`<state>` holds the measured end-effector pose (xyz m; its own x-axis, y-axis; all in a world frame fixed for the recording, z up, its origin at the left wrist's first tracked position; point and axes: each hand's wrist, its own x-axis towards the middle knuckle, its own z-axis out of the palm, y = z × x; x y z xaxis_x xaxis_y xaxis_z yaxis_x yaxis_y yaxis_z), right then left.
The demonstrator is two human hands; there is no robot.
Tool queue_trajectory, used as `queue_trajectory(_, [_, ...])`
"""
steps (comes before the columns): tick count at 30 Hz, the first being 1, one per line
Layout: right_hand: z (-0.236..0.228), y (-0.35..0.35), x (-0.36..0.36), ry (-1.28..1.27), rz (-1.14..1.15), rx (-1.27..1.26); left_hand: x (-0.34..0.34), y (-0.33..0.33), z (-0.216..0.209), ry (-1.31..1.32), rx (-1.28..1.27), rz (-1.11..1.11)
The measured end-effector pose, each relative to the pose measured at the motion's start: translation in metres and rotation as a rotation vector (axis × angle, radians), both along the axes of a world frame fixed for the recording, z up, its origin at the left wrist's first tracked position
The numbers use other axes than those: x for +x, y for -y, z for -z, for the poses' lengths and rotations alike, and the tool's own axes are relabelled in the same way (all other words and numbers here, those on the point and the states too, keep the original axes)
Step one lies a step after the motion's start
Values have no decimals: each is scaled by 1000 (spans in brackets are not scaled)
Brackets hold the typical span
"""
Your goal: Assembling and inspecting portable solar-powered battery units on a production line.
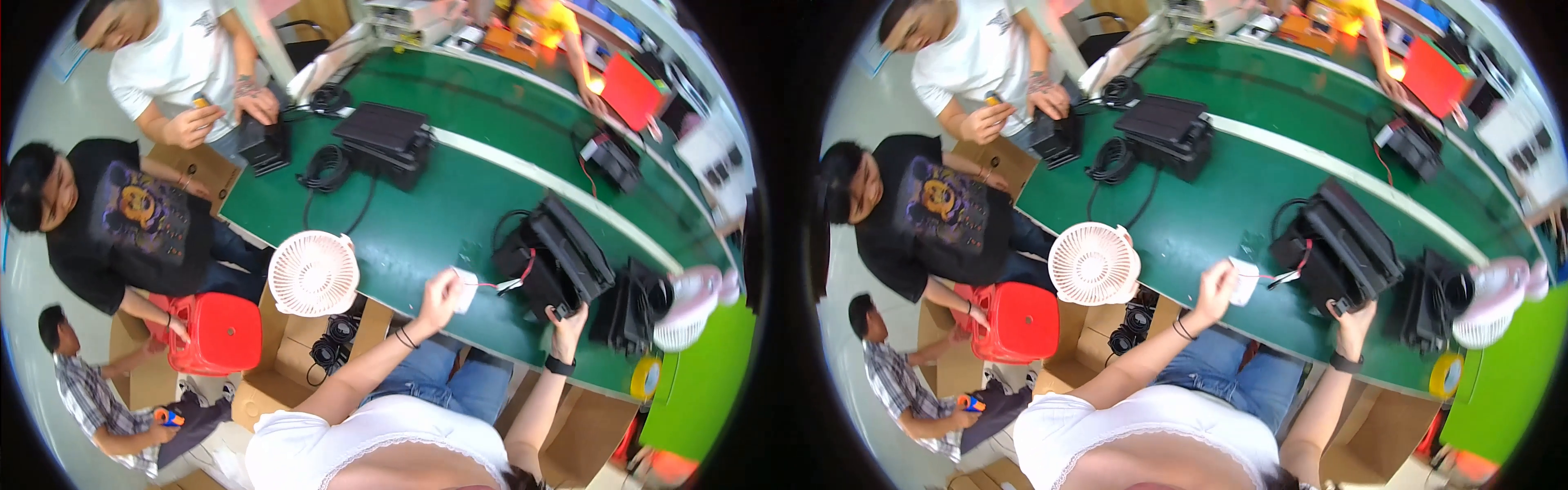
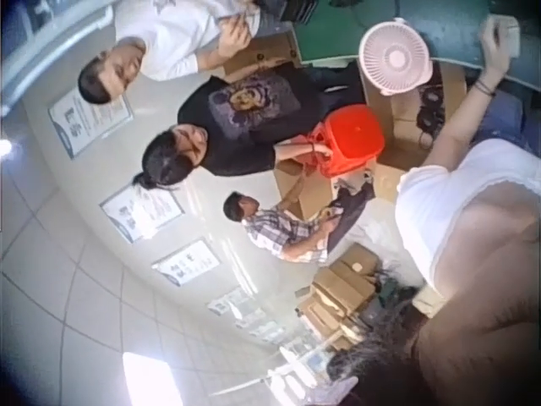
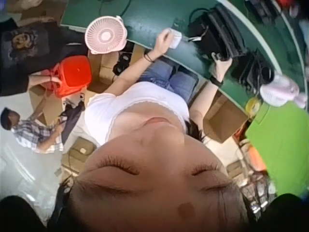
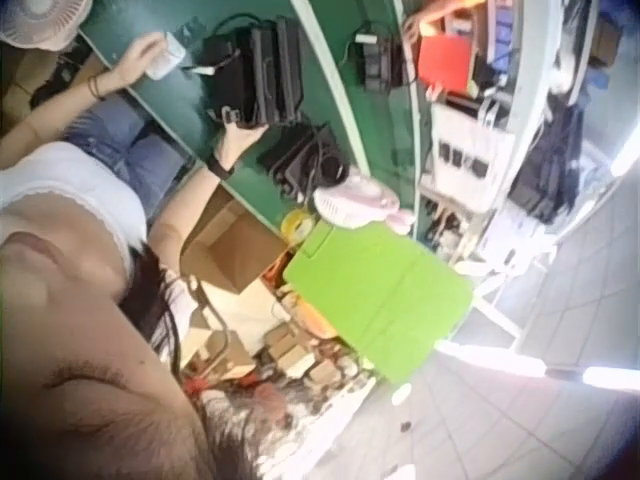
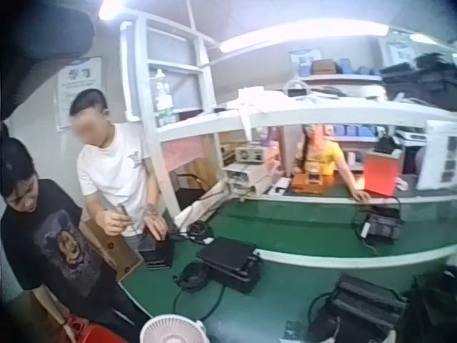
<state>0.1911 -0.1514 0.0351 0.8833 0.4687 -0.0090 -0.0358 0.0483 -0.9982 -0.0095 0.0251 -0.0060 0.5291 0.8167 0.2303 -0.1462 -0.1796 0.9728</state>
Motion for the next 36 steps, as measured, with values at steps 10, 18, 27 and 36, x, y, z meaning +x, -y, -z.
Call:
queue_trajectory(10, [27, 67, -28, -117, -251, 35, 6, 6, -58, 170, 581, 134])
queue_trajectory(18, [37, 83, -24, -91, -468, -30, -2, -9, -107, -140, 874, 546])
queue_trajectory(27, [44, 89, -23, 39, -519, -81, 14, -10, -113, -26, 917, 378])
queue_trajectory(36, [10, 77, -38, 49, -482, 83, 69, -30, -101, -27, 223, 383])
